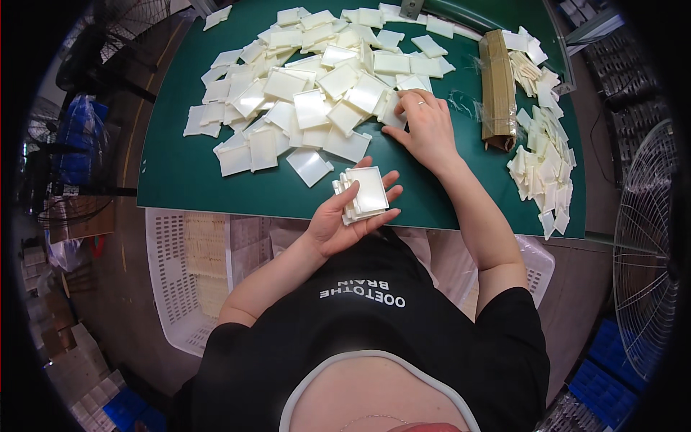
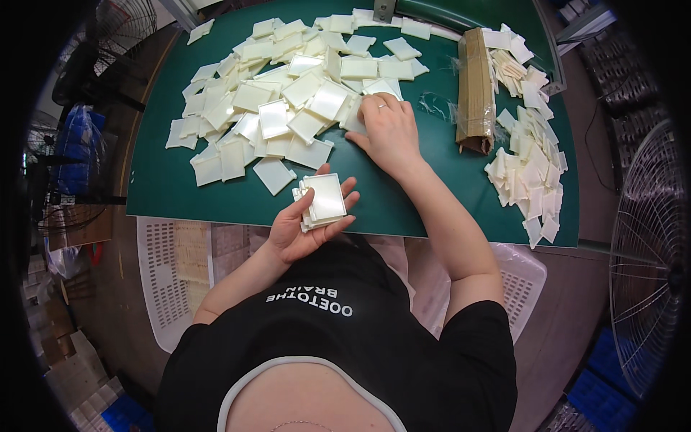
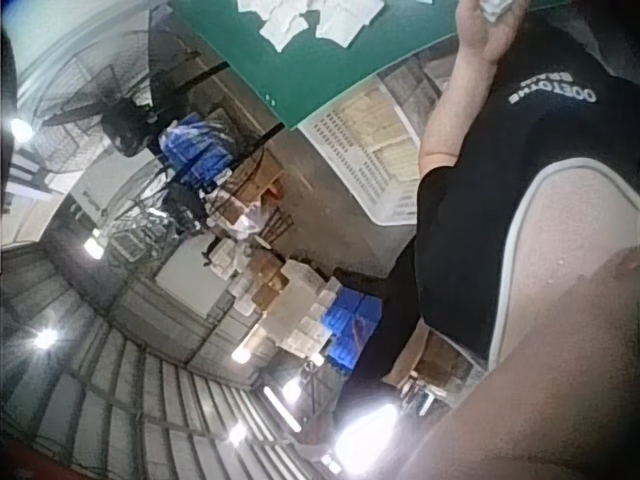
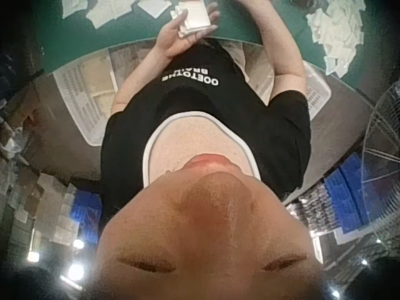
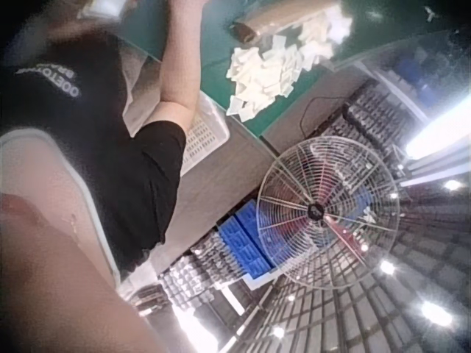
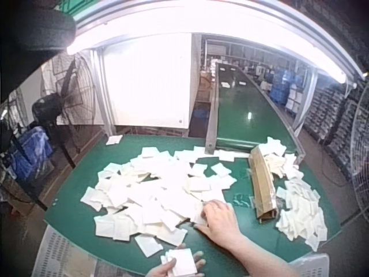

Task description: Sorting and stacking small rectangular plastic components at a factory workbench.

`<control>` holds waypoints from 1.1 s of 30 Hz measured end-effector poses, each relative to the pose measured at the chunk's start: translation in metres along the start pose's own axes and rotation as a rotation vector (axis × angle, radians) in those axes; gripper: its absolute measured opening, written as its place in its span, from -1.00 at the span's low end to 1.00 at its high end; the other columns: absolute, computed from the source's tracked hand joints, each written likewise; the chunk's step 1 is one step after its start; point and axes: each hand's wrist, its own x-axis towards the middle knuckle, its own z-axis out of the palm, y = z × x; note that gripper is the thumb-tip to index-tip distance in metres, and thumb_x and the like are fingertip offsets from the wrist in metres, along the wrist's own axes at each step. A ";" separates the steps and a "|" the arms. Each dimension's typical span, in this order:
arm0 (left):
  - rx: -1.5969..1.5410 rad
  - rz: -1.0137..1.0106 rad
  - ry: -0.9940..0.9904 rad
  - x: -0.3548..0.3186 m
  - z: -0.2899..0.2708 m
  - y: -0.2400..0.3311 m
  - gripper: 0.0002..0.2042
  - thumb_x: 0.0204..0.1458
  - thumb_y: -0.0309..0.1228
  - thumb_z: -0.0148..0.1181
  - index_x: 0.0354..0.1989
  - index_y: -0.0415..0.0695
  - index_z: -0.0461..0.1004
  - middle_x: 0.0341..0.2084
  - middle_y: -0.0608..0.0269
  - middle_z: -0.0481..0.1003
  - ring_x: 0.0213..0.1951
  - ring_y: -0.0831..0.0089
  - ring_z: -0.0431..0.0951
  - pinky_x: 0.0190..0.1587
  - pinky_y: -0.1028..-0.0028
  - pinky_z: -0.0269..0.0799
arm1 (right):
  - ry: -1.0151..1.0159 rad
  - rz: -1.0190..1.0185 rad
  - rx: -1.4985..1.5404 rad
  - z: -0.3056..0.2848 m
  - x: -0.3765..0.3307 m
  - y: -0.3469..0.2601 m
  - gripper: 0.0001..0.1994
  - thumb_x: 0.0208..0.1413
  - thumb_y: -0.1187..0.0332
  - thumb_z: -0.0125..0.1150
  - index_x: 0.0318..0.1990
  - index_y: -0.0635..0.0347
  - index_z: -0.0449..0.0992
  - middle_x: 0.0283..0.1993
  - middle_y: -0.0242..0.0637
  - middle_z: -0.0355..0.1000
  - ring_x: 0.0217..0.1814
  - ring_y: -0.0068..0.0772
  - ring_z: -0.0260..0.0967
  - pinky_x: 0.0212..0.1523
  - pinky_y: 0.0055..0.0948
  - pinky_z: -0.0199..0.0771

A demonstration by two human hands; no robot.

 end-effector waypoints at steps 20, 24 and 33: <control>0.259 0.155 0.025 -0.005 0.003 -0.004 -0.32 0.24 -0.34 0.18 0.45 0.31 -0.03 0.31 0.11 0.24 0.33 0.12 0.29 0.26 0.01 0.44 | 0.061 0.188 0.215 -0.029 0.000 0.000 -0.63 -0.05 0.20 0.47 -0.16 0.17 0.50 -0.15 -0.20 0.50 -0.16 -0.20 0.49 -0.17 -0.24 0.51; 0.222 0.226 -0.047 -0.004 0.007 -0.003 -0.32 0.27 -0.27 0.12 0.48 0.39 -0.10 0.35 0.10 0.20 0.37 0.13 0.23 0.32 -0.01 0.34 | -0.308 0.095 0.648 -0.051 -0.006 -0.043 -0.57 -0.05 0.10 0.51 -0.13 0.15 0.53 -0.22 -0.26 0.51 -0.26 -0.33 0.51 -0.23 -0.35 0.52; 0.307 0.098 -0.144 -0.007 -0.014 0.012 -0.28 0.23 -0.13 0.15 0.48 0.50 -0.15 0.35 0.08 0.16 0.38 0.09 0.21 0.22 0.02 0.48 | -0.003 0.010 0.231 0.020 0.038 -0.010 -0.53 -0.01 0.27 0.45 0.04 0.17 0.44 -0.08 -0.18 0.52 0.04 -0.08 0.45 0.03 -0.16 0.46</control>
